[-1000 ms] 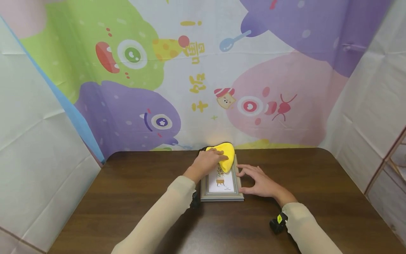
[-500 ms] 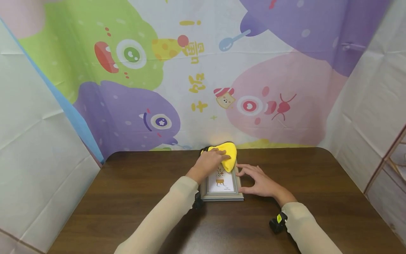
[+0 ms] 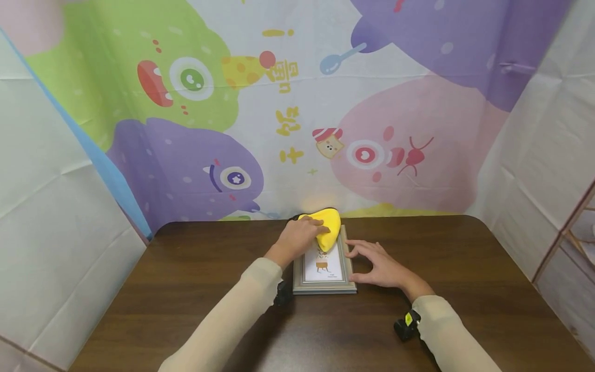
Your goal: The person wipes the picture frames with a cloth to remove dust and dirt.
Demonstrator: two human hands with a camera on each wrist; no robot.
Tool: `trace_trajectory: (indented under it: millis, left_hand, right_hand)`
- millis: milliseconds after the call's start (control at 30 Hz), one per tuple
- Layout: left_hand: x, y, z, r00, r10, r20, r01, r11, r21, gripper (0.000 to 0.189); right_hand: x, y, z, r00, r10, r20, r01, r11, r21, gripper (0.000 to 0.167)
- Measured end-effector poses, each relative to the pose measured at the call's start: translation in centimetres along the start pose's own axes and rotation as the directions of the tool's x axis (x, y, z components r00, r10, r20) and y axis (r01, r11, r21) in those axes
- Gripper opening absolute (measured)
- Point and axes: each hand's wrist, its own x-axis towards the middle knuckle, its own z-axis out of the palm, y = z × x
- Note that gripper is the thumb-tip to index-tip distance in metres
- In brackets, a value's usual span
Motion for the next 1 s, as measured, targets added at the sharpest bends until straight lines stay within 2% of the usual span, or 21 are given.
trace_trajectory:
  millis: [167, 700, 1000]
  left_hand:
    - [-0.4, -0.9, 0.2, 1.000, -0.009, 0.006, 0.009, 1.000, 0.007, 0.045]
    - [-2.5, -3.9, 1.2, 0.999, -0.023, -0.045, 0.025, 0.999, 0.033, 0.046]
    - [-2.9, -4.2, 1.4, 0.998, -0.011, -0.059, 0.013, 1.000, 0.022, 0.047]
  right_hand:
    - [0.0, 0.0, 0.0, 1.000, -0.006, -0.002, 0.006, 1.000, 0.007, 0.041]
    - [-0.3, 0.5, 0.0, 1.000, 0.000, -0.014, 0.000, 1.000, -0.016, 0.040]
    - [0.1, 0.3, 0.1, 1.000, -0.015, -0.006, 0.015, 1.000, -0.017, 0.041]
